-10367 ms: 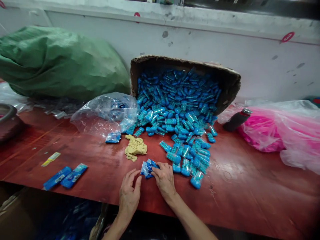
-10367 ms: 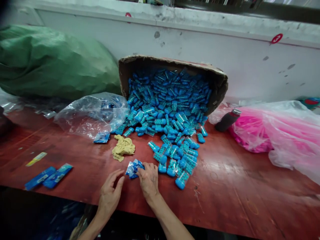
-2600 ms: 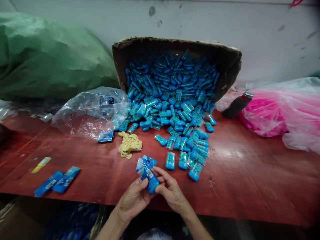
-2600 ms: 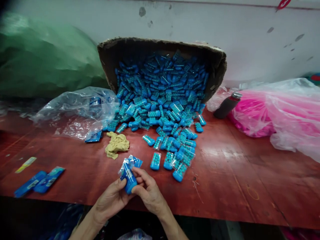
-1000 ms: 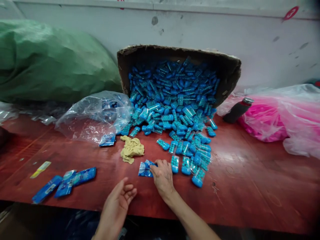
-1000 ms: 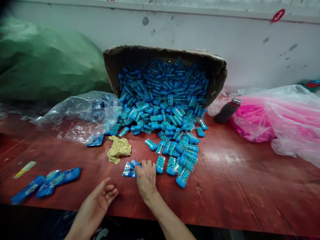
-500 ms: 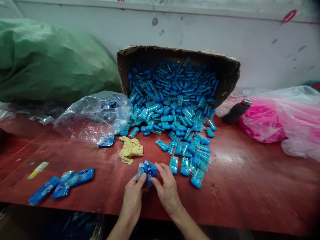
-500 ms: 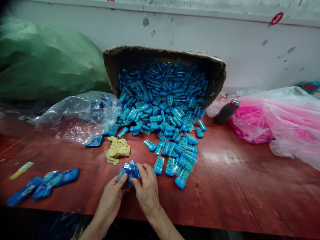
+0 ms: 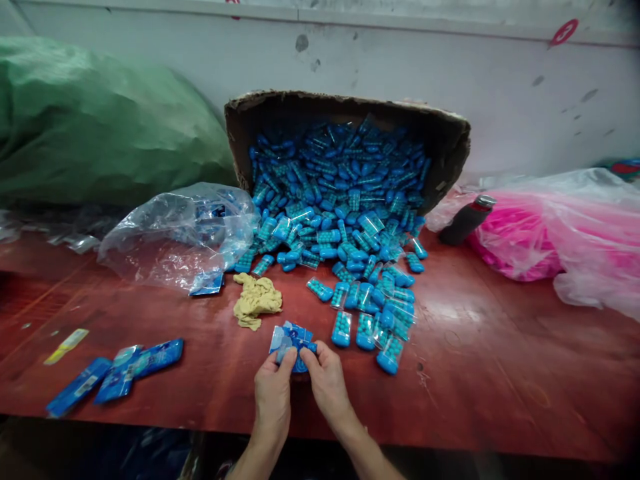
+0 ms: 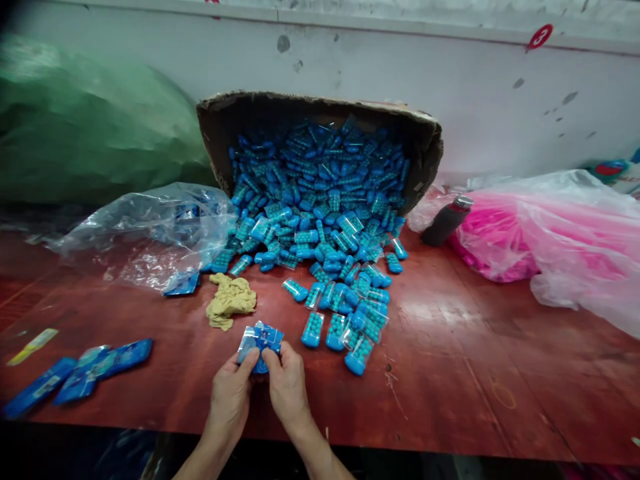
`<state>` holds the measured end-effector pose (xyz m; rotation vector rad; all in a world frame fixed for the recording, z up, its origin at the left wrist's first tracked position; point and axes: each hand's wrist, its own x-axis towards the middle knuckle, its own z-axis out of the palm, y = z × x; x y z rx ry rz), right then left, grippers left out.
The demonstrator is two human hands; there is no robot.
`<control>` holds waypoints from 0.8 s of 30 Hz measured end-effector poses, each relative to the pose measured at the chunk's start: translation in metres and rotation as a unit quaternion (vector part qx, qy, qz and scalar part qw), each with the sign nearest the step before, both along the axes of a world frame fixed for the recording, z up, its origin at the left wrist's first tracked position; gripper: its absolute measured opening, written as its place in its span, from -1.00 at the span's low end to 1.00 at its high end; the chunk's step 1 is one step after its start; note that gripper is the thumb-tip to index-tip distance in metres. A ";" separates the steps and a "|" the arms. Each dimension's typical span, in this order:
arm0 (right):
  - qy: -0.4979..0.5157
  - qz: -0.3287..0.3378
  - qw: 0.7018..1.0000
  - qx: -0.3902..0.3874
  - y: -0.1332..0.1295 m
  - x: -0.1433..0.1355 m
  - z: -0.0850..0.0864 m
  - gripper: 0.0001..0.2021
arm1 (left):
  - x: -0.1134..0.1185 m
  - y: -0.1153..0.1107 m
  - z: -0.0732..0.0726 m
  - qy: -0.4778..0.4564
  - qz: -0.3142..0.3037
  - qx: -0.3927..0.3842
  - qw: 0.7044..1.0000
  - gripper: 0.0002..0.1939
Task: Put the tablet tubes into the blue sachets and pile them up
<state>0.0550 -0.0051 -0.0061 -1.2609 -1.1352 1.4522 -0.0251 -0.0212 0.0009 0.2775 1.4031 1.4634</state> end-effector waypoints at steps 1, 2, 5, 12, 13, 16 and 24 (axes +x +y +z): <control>-0.006 -0.004 1.000 0.003 -0.001 -0.001 -0.001 -0.81 | 0.001 0.001 0.000 0.000 0.000 0.000 1.000 -0.69; -0.006 -0.003 1.000 0.004 -0.001 -0.001 -0.001 -0.80 | 0.001 0.001 0.000 -0.002 0.000 -0.001 1.000 -0.70; 0.006 0.010 1.000 -0.006 0.000 -0.001 -0.002 -0.75 | 0.002 0.004 0.003 -0.027 0.005 -0.007 1.000 -0.71; -0.097 0.044 0.993 0.052 0.006 0.020 0.012 -0.64 | -0.008 -0.002 0.017 -0.103 -0.126 -0.033 0.986 -0.72; -0.126 0.054 0.987 0.077 0.007 0.024 0.015 -0.63 | -0.009 -0.003 0.018 -0.099 -0.122 -0.039 0.987 -0.73; -0.213 0.045 0.964 0.149 0.011 0.034 0.023 -0.72 | -0.011 -0.005 0.017 -0.104 -0.099 -0.052 0.988 -0.75; -0.149 0.013 0.983 0.104 0.019 0.044 0.025 -0.83 | -0.013 -0.007 0.015 -0.172 -0.065 -0.101 0.978 -0.83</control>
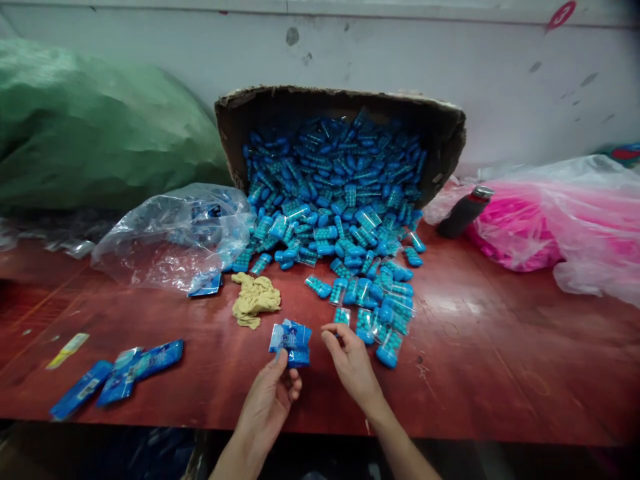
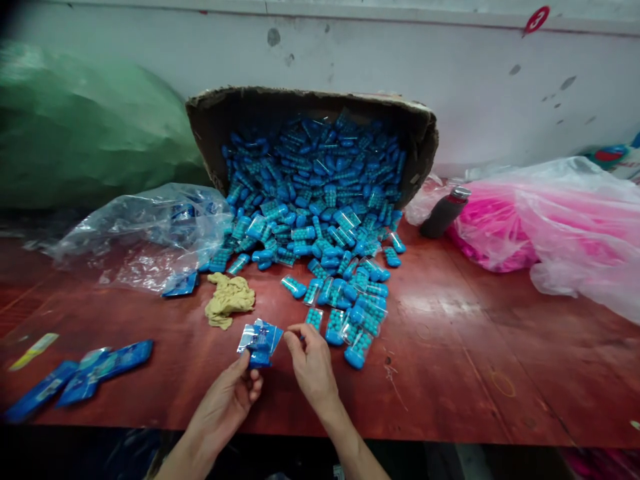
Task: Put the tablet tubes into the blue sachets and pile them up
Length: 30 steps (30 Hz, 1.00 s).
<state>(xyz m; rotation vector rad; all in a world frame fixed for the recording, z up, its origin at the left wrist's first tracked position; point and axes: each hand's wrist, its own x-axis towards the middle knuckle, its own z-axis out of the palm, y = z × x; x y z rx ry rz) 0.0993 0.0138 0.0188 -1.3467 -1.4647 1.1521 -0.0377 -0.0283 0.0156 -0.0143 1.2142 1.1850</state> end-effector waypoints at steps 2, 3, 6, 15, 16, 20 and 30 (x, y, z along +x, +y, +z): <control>0.090 0.024 0.992 -0.087 -0.003 -0.003 0.001 -0.85 | -0.002 -0.001 -0.002 -0.019 0.002 0.000 1.000 -0.86; 0.132 0.036 0.983 -0.126 -0.005 -0.005 0.003 -0.83 | -0.002 -0.002 -0.003 -0.028 0.002 0.003 1.000 -0.87; 0.211 0.061 0.958 -0.181 -0.009 -0.013 0.006 -0.75 | -0.003 -0.004 -0.006 -0.048 -0.009 0.021 0.999 -0.89; 0.247 0.105 0.946 -0.183 -0.009 -0.010 0.009 -0.75 | -0.005 -0.006 -0.003 -0.021 -0.052 0.084 0.995 -0.77; 0.248 0.115 0.944 -0.183 -0.009 -0.009 0.009 -0.75 | -0.006 -0.006 -0.003 -0.020 -0.057 0.088 0.994 -0.77; 0.240 0.121 0.949 -0.165 -0.009 -0.009 0.009 -0.75 | -0.009 -0.006 -0.003 -0.026 -0.065 0.094 0.993 -0.79; 0.168 0.157 0.970 -0.080 -0.016 -0.006 0.010 -0.69 | -0.012 -0.008 -0.008 -0.050 -0.106 0.115 0.986 -0.84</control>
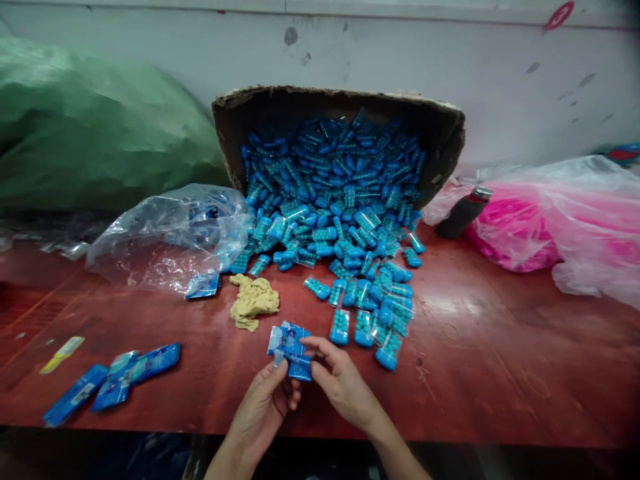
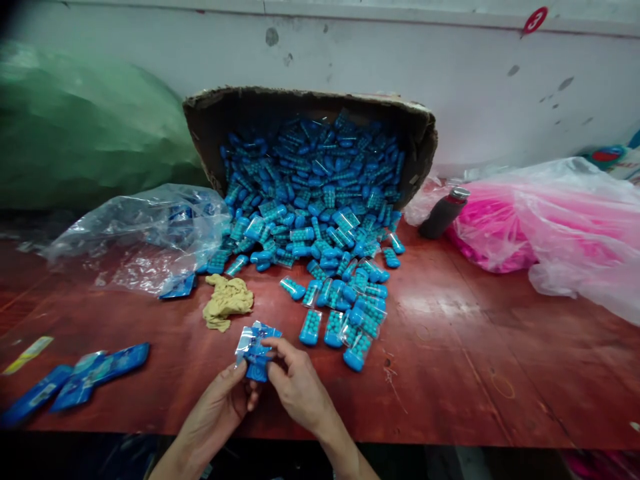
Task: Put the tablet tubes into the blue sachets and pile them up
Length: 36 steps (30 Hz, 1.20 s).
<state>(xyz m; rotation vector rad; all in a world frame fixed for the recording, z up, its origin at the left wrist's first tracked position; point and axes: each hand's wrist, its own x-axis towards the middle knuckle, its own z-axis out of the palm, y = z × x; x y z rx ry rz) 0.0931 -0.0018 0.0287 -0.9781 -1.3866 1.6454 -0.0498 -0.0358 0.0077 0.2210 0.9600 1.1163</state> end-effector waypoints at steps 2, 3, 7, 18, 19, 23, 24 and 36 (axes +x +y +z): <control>-0.015 -0.007 1.000 0.007 -0.001 0.001 0.001 -0.65 | 0.000 0.000 0.000 0.007 0.000 0.007 1.000 -0.85; -0.015 -0.009 1.000 -0.003 -0.002 0.001 0.001 -0.65 | 0.001 0.000 0.000 0.013 0.000 0.008 1.000 -0.86; -0.016 -0.026 0.999 -0.016 -0.001 -0.001 -0.001 -0.66 | 0.002 -0.001 0.004 0.050 -0.010 0.015 0.999 -0.86; -0.030 -0.138 0.990 -0.009 -0.010 -0.021 -0.015 -0.73 | 0.007 -0.001 0.004 0.096 0.001 -0.041 0.995 -0.75; -0.016 -0.131 0.990 -0.043 -0.010 -0.021 -0.015 -0.72 | 0.007 -0.002 0.004 0.072 -0.009 -0.044 0.996 -0.76; -0.054 -0.045 0.996 -0.061 -0.004 -0.007 -0.011 -0.75 | 0.008 -0.005 0.003 0.011 -0.022 -0.055 0.998 -0.74; -0.111 -0.044 0.993 -0.008 -0.002 -0.001 -0.009 -0.76 | 0.009 -0.005 0.003 0.012 -0.011 -0.061 0.998 -0.75; -0.605 -0.098 0.749 0.253 0.019 0.004 -0.018 -0.65 | 0.001 -0.005 0.003 0.023 0.046 -0.064 0.997 -0.76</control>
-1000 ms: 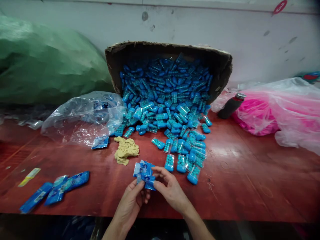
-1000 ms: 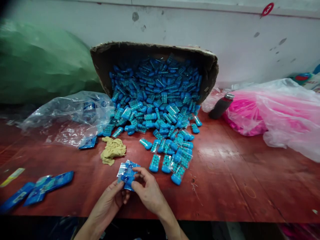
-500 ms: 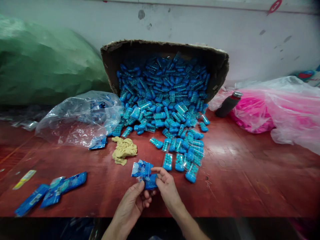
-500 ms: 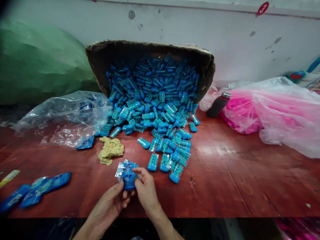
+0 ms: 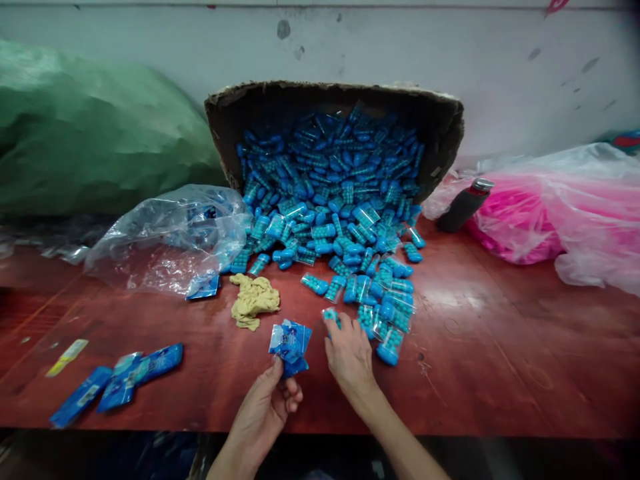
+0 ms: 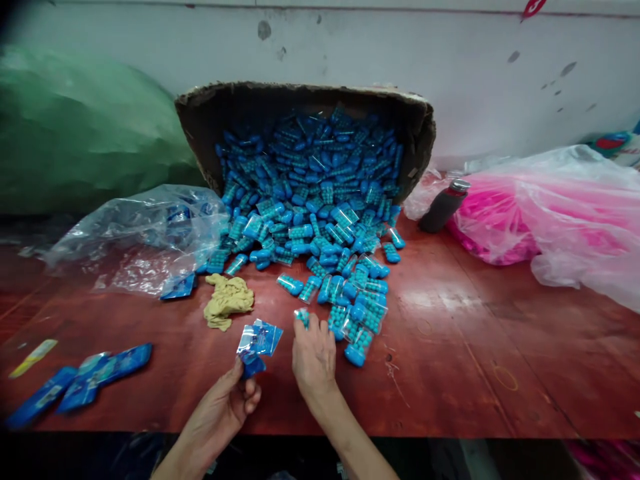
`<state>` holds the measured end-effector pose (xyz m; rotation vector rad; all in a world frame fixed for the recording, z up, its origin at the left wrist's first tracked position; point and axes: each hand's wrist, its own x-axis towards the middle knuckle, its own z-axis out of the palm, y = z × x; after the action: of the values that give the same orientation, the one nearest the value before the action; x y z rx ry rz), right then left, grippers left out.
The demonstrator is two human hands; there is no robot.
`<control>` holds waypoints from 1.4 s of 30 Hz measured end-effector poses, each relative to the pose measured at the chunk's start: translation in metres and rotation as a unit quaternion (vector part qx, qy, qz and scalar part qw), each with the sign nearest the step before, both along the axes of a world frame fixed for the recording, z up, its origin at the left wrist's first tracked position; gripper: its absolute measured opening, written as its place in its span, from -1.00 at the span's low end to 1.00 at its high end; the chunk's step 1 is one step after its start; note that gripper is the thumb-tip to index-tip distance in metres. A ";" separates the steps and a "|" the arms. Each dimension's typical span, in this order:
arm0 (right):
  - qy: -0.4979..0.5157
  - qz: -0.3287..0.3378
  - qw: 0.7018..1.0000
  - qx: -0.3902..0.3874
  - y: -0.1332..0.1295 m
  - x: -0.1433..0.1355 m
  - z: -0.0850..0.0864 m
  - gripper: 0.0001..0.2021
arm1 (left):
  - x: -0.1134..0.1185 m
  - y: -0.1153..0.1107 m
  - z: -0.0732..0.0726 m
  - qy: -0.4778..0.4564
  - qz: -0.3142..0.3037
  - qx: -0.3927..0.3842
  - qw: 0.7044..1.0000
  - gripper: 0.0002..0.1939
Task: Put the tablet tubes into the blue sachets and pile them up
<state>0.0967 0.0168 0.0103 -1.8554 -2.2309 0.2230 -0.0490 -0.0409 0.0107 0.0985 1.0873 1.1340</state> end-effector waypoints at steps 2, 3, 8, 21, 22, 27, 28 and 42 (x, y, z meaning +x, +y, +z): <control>0.026 0.040 0.999 -0.004 -0.007 0.005 -0.002 -0.62 | -0.002 -0.001 -0.001 0.000 -0.003 -0.002 1.000 -0.79; 0.039 0.046 0.998 -0.007 -0.010 0.006 -0.003 -0.63 | -0.003 -0.001 -0.002 0.000 -0.006 -0.003 1.000 -0.81; 0.096 0.005 0.995 -0.012 -0.007 0.006 -0.011 -0.67 | -0.003 -0.001 0.000 -0.004 -0.014 -0.005 1.000 -0.84; 0.642 -0.049 0.730 -0.230 -0.017 0.023 0.008 -0.71 | 0.001 0.002 -0.003 0.006 -0.007 -0.023 1.000 -0.74; 0.640 -0.039 0.732 -0.230 -0.019 0.024 0.010 -0.70 | 0.002 0.002 -0.003 0.008 -0.007 -0.023 1.000 -0.73; 0.574 0.019 0.799 -0.179 -0.027 0.022 0.016 -0.70 | 0.003 0.002 -0.002 0.016 -0.005 -0.005 1.000 -0.70; 0.563 0.031 0.809 -0.168 -0.028 0.022 0.018 -0.69 | 0.003 0.002 -0.002 0.020 -0.004 -0.002 1.000 -0.70; 0.500 0.081 0.855 -0.114 -0.034 0.023 0.031 -0.68 | -0.003 0.003 -0.002 0.070 -0.004 0.041 0.997 -0.72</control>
<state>0.1199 -0.0173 0.0413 -1.1506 -1.6072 1.2079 -0.0519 -0.0381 0.0085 0.2492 1.1624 1.1771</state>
